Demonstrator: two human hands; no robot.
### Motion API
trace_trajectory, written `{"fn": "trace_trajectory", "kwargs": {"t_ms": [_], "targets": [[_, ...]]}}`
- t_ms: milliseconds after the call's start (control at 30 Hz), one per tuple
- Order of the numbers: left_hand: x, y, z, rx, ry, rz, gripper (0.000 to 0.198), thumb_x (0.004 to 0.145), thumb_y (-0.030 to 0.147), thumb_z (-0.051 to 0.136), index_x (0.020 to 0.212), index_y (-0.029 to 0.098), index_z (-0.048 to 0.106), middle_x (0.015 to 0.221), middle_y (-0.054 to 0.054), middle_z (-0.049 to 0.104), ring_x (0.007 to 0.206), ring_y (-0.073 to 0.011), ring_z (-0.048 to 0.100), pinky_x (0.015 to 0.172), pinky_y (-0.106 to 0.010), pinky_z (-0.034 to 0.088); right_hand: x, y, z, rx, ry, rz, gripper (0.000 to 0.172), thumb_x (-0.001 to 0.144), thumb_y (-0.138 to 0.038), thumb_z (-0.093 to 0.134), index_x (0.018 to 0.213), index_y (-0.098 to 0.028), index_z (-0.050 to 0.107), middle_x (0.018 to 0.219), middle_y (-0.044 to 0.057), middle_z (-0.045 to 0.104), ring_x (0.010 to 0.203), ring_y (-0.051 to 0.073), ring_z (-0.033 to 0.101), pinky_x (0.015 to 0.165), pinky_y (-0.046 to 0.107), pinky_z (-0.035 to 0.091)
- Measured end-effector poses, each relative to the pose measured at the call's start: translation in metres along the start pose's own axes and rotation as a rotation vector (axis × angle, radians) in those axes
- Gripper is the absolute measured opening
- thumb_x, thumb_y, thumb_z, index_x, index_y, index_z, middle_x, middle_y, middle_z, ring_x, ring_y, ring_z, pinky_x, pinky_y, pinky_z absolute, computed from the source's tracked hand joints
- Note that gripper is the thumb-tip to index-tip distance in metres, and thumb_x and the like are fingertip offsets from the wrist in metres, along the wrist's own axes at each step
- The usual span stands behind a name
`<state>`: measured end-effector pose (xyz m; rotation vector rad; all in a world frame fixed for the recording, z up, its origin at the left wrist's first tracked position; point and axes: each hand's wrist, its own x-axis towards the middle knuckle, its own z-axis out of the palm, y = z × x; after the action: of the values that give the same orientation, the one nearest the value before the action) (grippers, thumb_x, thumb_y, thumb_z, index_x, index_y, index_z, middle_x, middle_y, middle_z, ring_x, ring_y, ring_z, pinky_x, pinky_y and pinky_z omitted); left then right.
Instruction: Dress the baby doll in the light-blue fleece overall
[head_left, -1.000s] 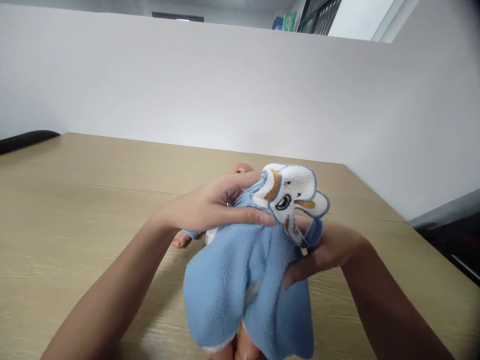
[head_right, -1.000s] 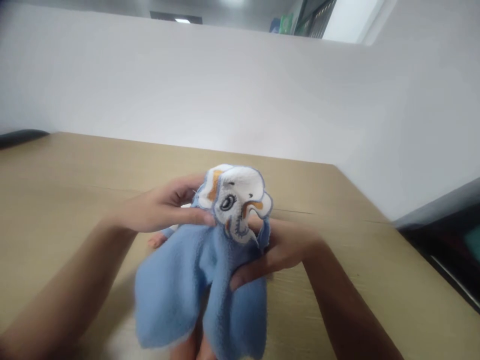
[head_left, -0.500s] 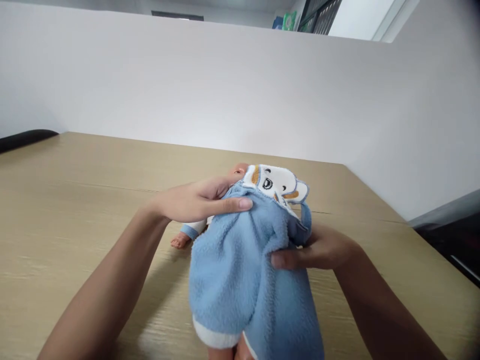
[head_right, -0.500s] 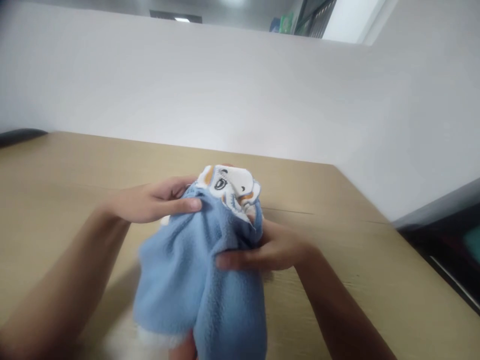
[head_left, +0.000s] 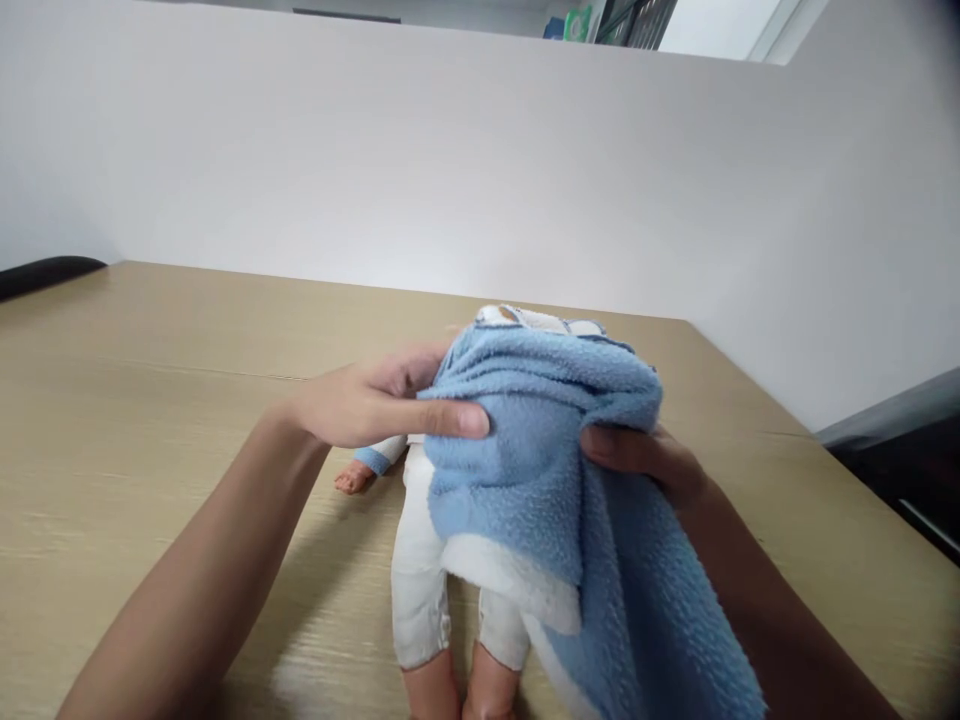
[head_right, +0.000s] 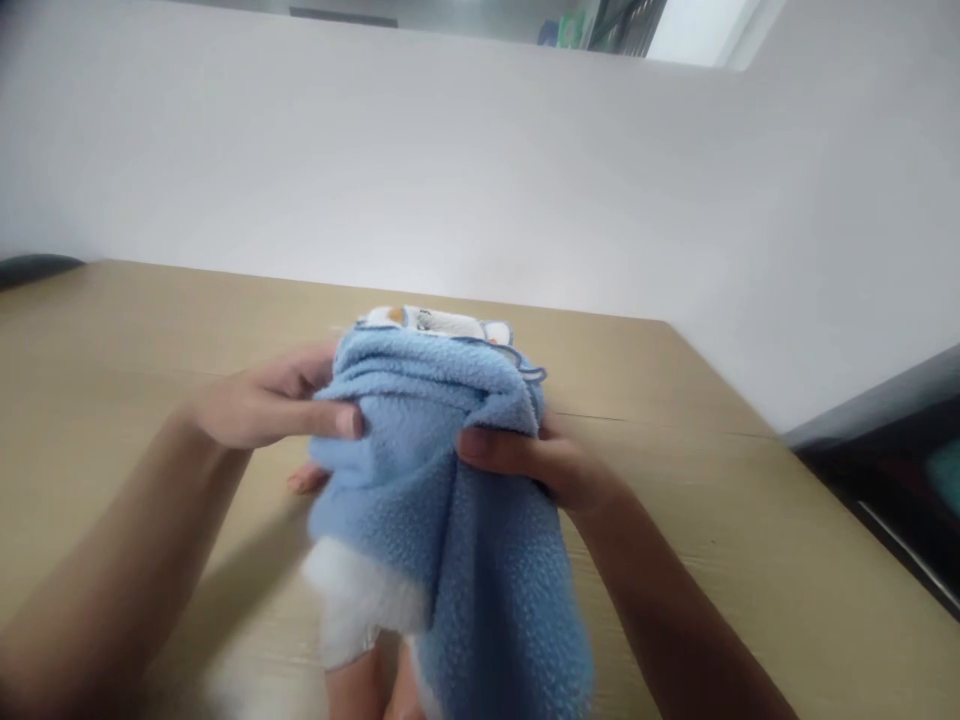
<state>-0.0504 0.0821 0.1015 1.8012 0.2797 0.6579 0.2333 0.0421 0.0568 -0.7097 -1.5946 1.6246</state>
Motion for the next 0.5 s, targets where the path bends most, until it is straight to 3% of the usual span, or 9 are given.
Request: {"fn": "trace_trajectory", "kwargs": {"t_ms": [67, 167, 233, 300, 367, 500], "targets": [[0.002, 0.0, 0.004, 0.013, 0.091, 0.035, 0.027, 0.095, 0.047, 0.081, 0.101, 0.022, 0.074, 0.075, -0.003, 0.071, 0.091, -0.0243, 0.077, 0.087, -0.032, 0.066, 0.001, -0.006, 0.003, -0.059, -0.008, 0.082, 0.069, 0.08, -0.054, 0.091, 0.141, -0.028, 0.073, 0.135, 0.01, 0.078, 0.129, 0.04, 0.072, 0.109, 0.053, 0.061], [0.005, 0.001, 0.007, 0.036, 0.123, 0.0, 0.037, 0.099, 0.054, 0.074, 0.109, 0.018, 0.075, 0.083, -0.004, 0.074, 0.09, -0.0233, 0.077, 0.084, -0.03, 0.065, 0.001, -0.018, 0.01, -0.235, -0.208, 0.219, 0.065, 0.078, -0.049, 0.094, 0.134, -0.021, 0.077, 0.134, 0.01, 0.079, 0.13, 0.038, 0.071, 0.108, 0.047, 0.061], [0.006, 0.001, 0.007, 0.055, 0.11, -0.042, 0.042, 0.102, 0.055, 0.071, 0.118, 0.016, 0.075, 0.088, -0.004, 0.075, 0.093, -0.0225, 0.076, 0.085, -0.028, 0.064, 0.0, -0.022, 0.013, -0.266, -0.306, 0.233, 0.063, 0.076, -0.046, 0.096, 0.13, -0.019, 0.079, 0.131, 0.009, 0.08, 0.128, 0.037, 0.072, 0.107, 0.044, 0.061], [0.005, 0.001, 0.003, 0.057, 0.086, -0.082, 0.044, 0.103, 0.055, 0.069, 0.12, 0.015, 0.074, 0.094, -0.005, 0.077, 0.096, -0.0219, 0.076, 0.087, -0.027, 0.063, -0.002, -0.02, 0.016, -0.202, -0.244, 0.159, 0.068, 0.071, -0.047, 0.098, 0.13, -0.019, 0.079, 0.131, 0.01, 0.08, 0.13, 0.038, 0.071, 0.108, 0.044, 0.061], [0.002, -0.002, -0.002, 0.022, -0.015, -0.105, 0.046, 0.1, 0.058, 0.072, 0.114, 0.014, 0.076, 0.098, -0.007, 0.078, 0.093, -0.0232, 0.076, 0.082, -0.027, 0.064, -0.004, -0.016, 0.017, -0.086, -0.09, 0.062, 0.074, 0.069, -0.055, 0.097, 0.131, -0.02, 0.079, 0.13, 0.011, 0.08, 0.134, 0.041, 0.069, 0.113, 0.048, 0.059], [-0.004, -0.007, -0.011, -0.038, -0.237, -0.146, 0.043, 0.082, 0.056, 0.089, 0.092, 0.015, 0.079, 0.079, -0.008, 0.075, 0.074, -0.025, 0.073, 0.068, -0.031, 0.063, -0.007, -0.009, 0.022, 0.066, 0.084, 0.07, 0.075, 0.072, -0.064, 0.091, 0.135, -0.025, 0.077, 0.129, 0.011, 0.081, 0.137, 0.042, 0.069, 0.119, 0.054, 0.055]]}}
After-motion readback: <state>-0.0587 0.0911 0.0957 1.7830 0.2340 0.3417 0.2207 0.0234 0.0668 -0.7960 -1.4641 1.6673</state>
